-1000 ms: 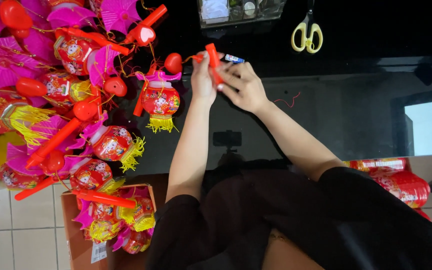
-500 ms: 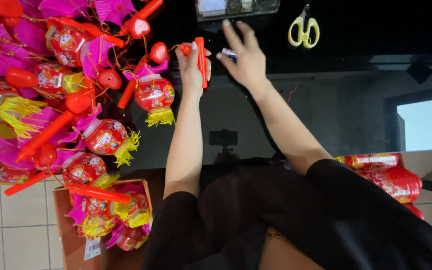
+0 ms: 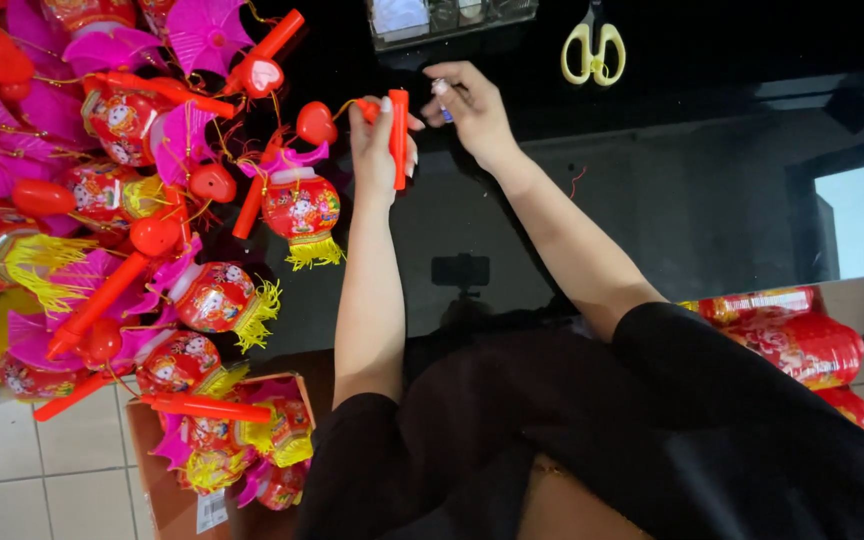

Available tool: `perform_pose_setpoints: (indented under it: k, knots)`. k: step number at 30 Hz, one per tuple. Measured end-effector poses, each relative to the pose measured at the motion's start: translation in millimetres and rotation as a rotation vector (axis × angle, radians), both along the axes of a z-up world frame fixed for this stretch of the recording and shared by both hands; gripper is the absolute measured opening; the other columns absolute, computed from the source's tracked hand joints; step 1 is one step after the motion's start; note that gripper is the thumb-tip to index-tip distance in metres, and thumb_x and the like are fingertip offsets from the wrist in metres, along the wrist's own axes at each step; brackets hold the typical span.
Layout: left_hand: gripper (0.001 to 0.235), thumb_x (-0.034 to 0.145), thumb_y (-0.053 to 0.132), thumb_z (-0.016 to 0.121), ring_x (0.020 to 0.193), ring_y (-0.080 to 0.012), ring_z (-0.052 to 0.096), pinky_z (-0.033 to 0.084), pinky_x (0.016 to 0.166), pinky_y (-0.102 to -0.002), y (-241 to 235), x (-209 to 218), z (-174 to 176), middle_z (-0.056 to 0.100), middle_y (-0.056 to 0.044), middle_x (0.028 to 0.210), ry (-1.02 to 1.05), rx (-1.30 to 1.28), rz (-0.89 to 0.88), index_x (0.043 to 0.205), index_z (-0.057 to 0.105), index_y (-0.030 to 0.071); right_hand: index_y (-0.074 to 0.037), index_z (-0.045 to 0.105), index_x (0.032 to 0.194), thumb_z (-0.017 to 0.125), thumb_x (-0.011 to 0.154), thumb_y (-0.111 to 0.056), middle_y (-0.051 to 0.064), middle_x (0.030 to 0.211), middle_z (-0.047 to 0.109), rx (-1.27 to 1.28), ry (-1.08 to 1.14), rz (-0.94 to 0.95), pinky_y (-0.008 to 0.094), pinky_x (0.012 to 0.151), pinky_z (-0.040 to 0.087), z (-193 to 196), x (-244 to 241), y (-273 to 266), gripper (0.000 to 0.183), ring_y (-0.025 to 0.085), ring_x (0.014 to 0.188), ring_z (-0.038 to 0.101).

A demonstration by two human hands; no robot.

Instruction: Assembling small decorative lanterns by attaching plastic handles to the lantern bodies.

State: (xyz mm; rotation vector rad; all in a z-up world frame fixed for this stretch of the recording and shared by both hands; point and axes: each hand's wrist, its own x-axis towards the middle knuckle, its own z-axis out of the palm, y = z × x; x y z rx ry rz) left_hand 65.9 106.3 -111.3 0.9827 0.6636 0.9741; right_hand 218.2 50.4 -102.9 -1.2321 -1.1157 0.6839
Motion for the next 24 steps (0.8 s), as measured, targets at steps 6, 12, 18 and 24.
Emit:
perform_pose_setpoints:
  k: [6,12,18,24]
  knots:
    - [0.028,0.101,0.037,0.053,0.037,-0.0184,0.053,0.037,0.03,-0.026,-3,2,5,0.067,-0.02,0.079,0.145,0.051,-0.125,0.104,0.039,0.014,-0.005,0.065,0.123,0.061,0.106,-0.016,0.006,0.108,0.069,0.164,0.692,0.184,0.037,0.11,0.054,5,-4,3,0.02,0.035,0.124,0.069]
    - [0.028,0.102,0.037,0.053,0.039,-0.0184,0.054,0.038,0.033,-0.025,-6,-3,14,0.065,-0.019,0.078,0.142,0.065,-0.197,0.101,0.039,0.013,-0.011,0.065,0.118,0.059,0.108,-0.017,0.007,0.097,0.065,0.153,0.764,0.136,0.033,0.052,0.046,-4,-19,0,0.012,0.038,0.136,0.062]
    - [0.026,0.102,0.036,0.054,0.041,-0.0166,0.052,0.038,0.036,-0.024,-8,-8,21,0.066,-0.019,0.08,0.099,0.056,-0.277,0.102,0.04,0.014,-0.008,0.063,0.112,0.065,0.104,-0.015,0.01,0.096,0.063,0.321,0.789,0.072,0.045,0.115,0.046,-1,-18,4,0.011,0.038,0.122,0.065]
    - [0.024,0.103,0.036,0.055,0.044,-0.0159,0.053,0.041,0.039,-0.024,-10,-13,26,0.067,-0.015,0.081,0.066,0.071,-0.34,0.106,0.043,0.015,-0.01,0.059,0.112,0.061,0.106,-0.018,0.008,0.101,0.062,0.281,0.751,0.068,0.036,0.108,0.05,0,-15,1,0.01,0.042,0.129,0.062]
